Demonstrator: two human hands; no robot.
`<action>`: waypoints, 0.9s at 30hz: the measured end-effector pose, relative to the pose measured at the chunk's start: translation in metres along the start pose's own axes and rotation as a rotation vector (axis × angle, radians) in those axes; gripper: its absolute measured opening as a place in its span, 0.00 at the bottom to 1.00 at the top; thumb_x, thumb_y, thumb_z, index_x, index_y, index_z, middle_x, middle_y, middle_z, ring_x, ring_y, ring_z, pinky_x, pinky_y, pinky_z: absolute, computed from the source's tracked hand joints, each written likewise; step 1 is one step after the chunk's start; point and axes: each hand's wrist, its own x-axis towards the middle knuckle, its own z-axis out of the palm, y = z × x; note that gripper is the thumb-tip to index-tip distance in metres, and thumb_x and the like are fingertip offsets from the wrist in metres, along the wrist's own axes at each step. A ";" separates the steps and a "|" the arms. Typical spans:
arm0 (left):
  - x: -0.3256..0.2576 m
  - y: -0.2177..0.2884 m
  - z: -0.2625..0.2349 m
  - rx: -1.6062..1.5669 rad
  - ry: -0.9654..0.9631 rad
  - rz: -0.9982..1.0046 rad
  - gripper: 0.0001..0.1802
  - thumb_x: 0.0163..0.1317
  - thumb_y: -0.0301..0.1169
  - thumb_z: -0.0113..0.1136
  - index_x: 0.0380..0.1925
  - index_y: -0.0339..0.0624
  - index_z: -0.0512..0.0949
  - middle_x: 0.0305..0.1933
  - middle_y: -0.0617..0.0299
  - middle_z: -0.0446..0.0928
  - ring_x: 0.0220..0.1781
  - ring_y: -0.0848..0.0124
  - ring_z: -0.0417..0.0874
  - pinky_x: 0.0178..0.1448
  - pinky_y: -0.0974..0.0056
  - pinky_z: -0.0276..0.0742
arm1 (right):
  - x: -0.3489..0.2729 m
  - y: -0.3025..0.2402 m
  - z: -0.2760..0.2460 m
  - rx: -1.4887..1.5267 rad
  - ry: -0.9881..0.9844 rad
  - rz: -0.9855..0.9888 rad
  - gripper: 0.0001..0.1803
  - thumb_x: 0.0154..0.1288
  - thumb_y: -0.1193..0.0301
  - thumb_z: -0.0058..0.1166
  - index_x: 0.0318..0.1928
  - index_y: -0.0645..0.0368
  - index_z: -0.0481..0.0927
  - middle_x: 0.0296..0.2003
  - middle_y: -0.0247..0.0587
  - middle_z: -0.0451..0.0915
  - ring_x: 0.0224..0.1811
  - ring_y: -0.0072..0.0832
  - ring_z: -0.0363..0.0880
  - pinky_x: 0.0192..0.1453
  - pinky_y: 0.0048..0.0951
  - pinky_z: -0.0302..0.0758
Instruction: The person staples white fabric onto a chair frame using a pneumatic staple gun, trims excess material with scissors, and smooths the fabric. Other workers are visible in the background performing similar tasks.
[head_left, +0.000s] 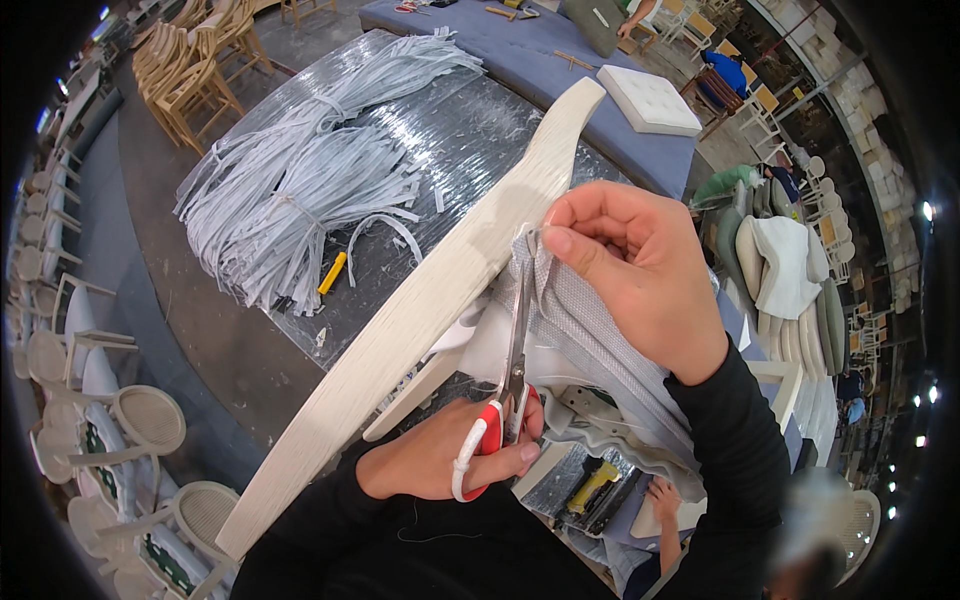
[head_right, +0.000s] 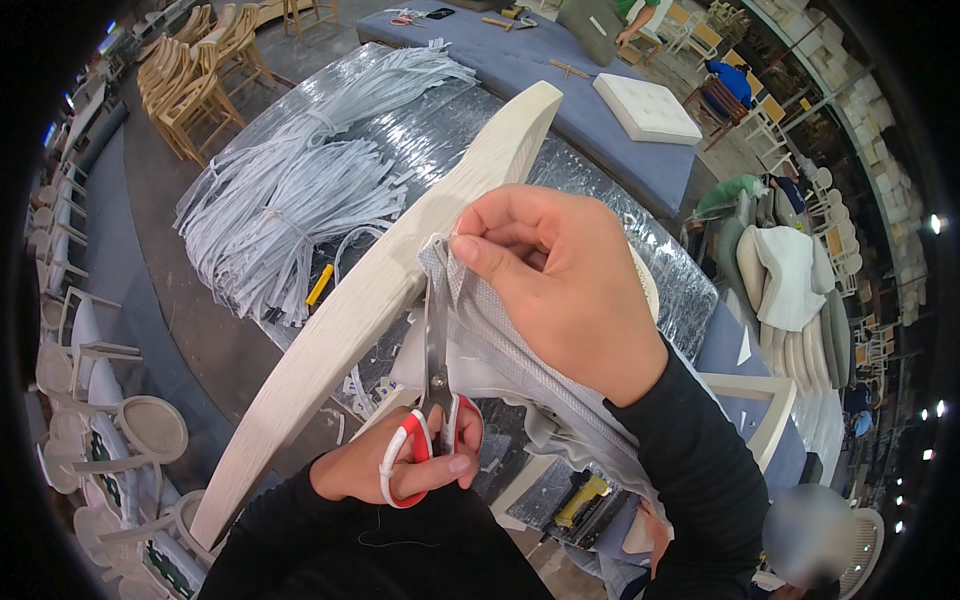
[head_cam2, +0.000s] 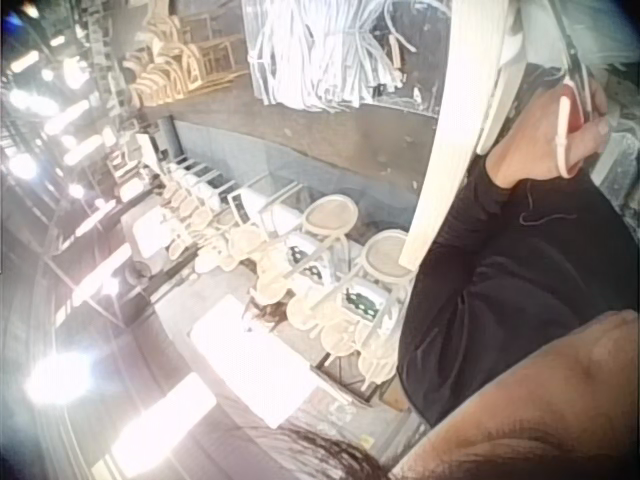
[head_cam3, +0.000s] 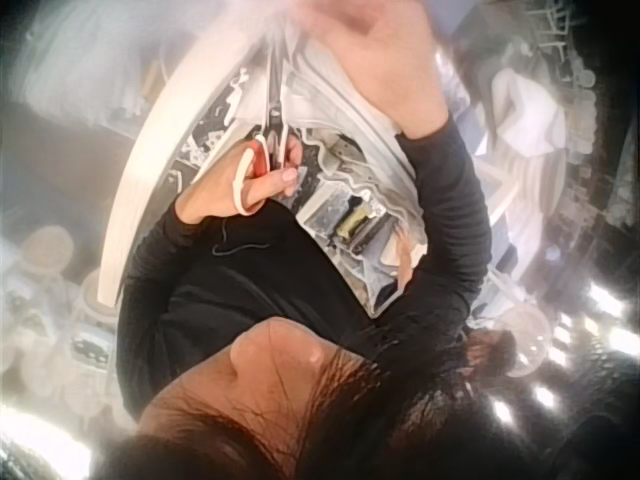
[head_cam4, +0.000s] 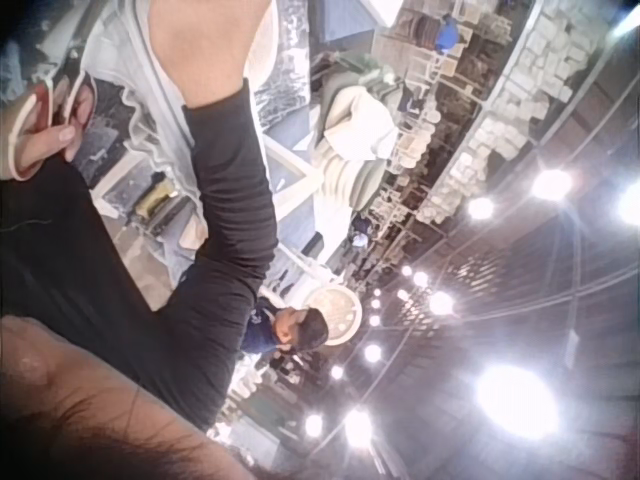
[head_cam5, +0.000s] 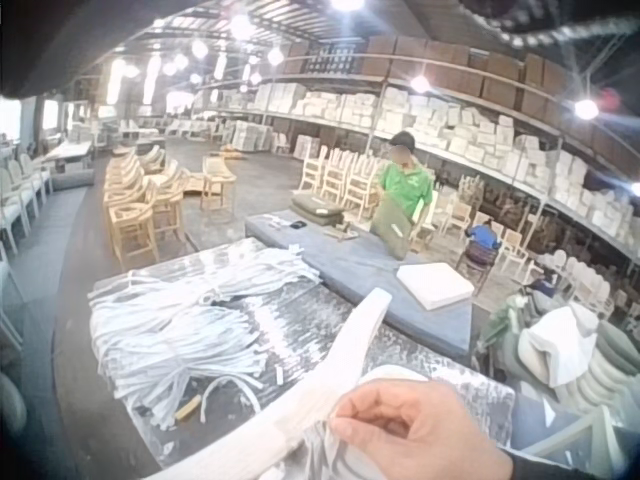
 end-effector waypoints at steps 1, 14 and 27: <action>0.000 0.000 0.000 -0.002 -0.002 -0.001 0.17 0.81 0.43 0.62 0.51 0.39 0.76 0.31 0.58 0.83 0.31 0.65 0.83 0.42 0.57 0.77 | 0.000 0.000 0.000 -0.006 -0.001 0.002 0.05 0.77 0.77 0.67 0.47 0.68 0.86 0.37 0.35 0.91 0.39 0.14 0.83 0.45 0.21 0.78; -0.010 0.006 0.014 0.125 0.088 0.063 0.14 0.75 0.37 0.69 0.49 0.41 0.76 0.28 0.57 0.80 0.28 0.63 0.82 0.38 0.57 0.78 | -0.001 -0.003 -0.001 -0.035 -0.006 0.011 0.05 0.76 0.77 0.67 0.46 0.68 0.87 0.37 0.38 0.92 0.38 0.17 0.85 0.46 0.23 0.80; 0.032 0.111 -0.005 1.185 1.086 0.528 0.14 0.63 0.23 0.74 0.43 0.37 0.78 0.37 0.52 0.84 0.34 0.60 0.84 0.43 0.58 0.80 | -0.003 0.012 0.000 0.028 -0.020 -0.156 0.03 0.75 0.80 0.66 0.46 0.66 0.87 0.37 0.34 0.89 0.40 0.19 0.84 0.49 0.28 0.81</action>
